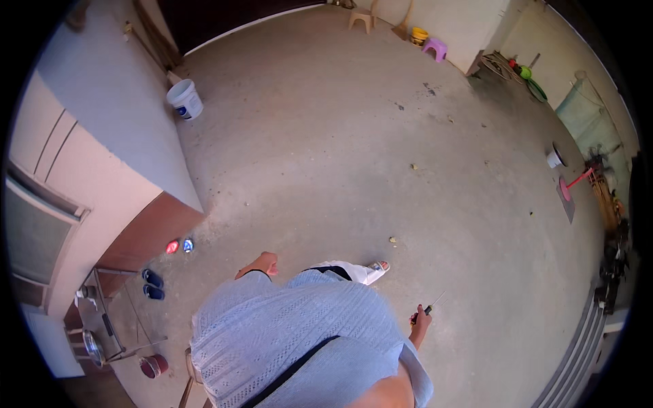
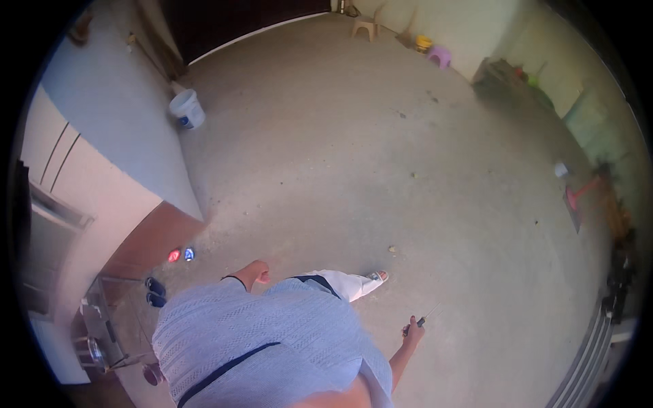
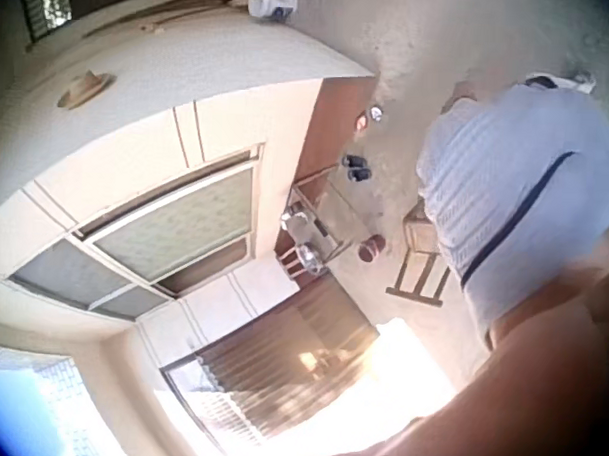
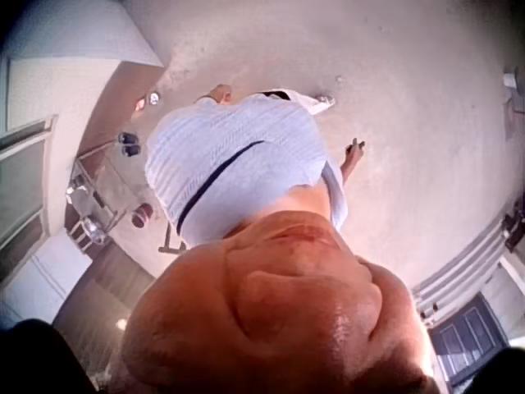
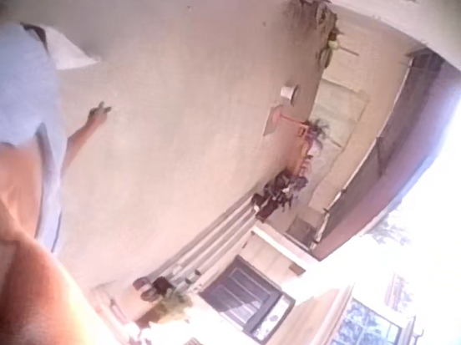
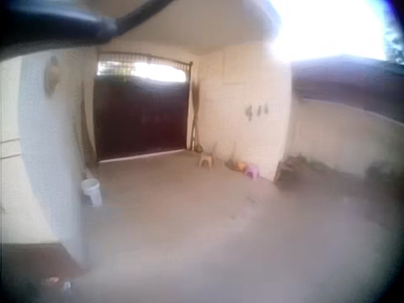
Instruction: The person assembles a pink standing fan by attaching the front and rear wire cages to the fan head. They use a screwdriver to tighten the screws securing the cages in place.
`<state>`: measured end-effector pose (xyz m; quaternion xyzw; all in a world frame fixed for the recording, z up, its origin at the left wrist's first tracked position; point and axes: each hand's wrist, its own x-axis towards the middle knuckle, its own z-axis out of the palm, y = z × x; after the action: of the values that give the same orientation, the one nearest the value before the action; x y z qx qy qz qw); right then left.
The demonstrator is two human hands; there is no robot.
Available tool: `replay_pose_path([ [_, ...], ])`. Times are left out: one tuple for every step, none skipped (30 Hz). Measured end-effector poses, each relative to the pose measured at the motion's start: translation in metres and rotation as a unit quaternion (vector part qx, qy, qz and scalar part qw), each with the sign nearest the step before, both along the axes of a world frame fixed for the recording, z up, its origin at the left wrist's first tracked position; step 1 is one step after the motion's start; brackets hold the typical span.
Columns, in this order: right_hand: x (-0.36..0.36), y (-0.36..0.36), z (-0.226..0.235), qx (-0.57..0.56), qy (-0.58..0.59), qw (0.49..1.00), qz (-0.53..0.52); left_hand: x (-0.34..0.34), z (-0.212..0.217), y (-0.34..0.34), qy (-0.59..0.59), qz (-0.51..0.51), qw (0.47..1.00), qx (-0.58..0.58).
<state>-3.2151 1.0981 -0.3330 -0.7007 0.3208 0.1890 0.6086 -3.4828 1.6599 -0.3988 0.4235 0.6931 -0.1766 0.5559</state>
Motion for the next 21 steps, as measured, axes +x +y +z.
replay_pose_path([
  [0.020,0.009,-0.010,0.014,-0.005,1.000,0.004,-0.043,-0.022,0.026,-0.171,-0.319,0.926,0.110],
  [0.039,-0.011,0.002,-0.019,-0.030,0.999,-0.008,0.000,-0.022,0.010,-0.081,-0.522,0.838,0.138],
  [0.047,-0.029,0.008,-0.044,-0.023,0.998,-0.024,0.038,-0.008,-0.002,0.007,-0.698,0.695,0.171],
  [0.054,-0.030,0.007,-0.042,-0.014,0.998,-0.034,0.068,-0.028,0.013,0.059,-0.744,0.647,0.153],
  [0.056,-0.043,0.002,-0.062,0.020,0.996,-0.053,0.100,-0.045,0.006,0.034,-0.732,0.656,0.180],
  [0.055,-0.056,-0.004,-0.078,0.057,0.993,-0.067,0.148,-0.052,-0.002,0.009,-0.716,0.668,0.203],
  [0.053,-0.066,0.005,-0.093,0.084,0.989,-0.075,0.202,-0.046,-0.015,-0.017,-0.632,0.760,0.152],
  [0.054,-0.066,0.022,-0.100,0.112,0.986,-0.075,0.262,-0.029,-0.033,-0.046,-0.413,0.907,0.060],
  [0.055,-0.071,0.037,-0.103,0.134,0.982,-0.089,0.329,-0.021,-0.057,-0.064,-0.181,0.981,-0.004],
  [0.061,-0.079,0.044,-0.099,0.145,0.978,-0.114,0.394,-0.020,-0.084,-0.092,-0.080,0.992,-0.027],
  [0.064,-0.087,0.043,-0.078,0.158,0.973,-0.150,0.463,-0.011,-0.109,-0.127,-0.102,0.986,-0.036],
  [0.071,-0.094,0.039,-0.057,0.166,0.966,-0.188,0.531,0.002,-0.139,-0.168,-0.116,0.978,-0.032],
  [0.079,-0.100,0.034,-0.032,0.173,0.958,-0.225,0.592,0.009,-0.162,-0.206,-0.150,0.966,-0.037],
  [0.089,-0.109,0.030,-0.015,0.178,0.948,-0.263,0.649,0.021,-0.192,-0.249,-0.184,0.950,-0.044],
  [0.100,-0.119,0.025,-0.001,0.183,0.937,-0.299,0.699,0.037,-0.228,-0.286,-0.222,0.931,-0.040],
  [0.115,-0.130,0.020,0.012,0.186,0.926,-0.329,0.742,0.054,-0.262,-0.324,-0.256,0.910,-0.037],
  [0.134,-0.143,0.013,0.023,0.188,0.916,-0.354,0.779,0.067,-0.294,-0.347,-0.265,0.898,-0.055],
  [0.157,-0.158,0.007,0.034,0.188,0.908,-0.374,0.813,0.078,-0.323,-0.370,-0.271,0.886,-0.072],
  [0.182,-0.174,0.000,0.043,0.185,0.900,-0.391,0.843,0.082,-0.348,-0.394,-0.277,0.872,-0.089],
  [0.208,-0.191,-0.007,0.051,0.183,0.895,-0.404,0.863,0.080,-0.365,-0.394,-0.302,0.862,-0.097],
  [0.240,-0.211,-0.012,0.058,0.174,0.892,-0.414,0.882,0.075,-0.383,-0.398,-0.328,0.850,-0.106],
])
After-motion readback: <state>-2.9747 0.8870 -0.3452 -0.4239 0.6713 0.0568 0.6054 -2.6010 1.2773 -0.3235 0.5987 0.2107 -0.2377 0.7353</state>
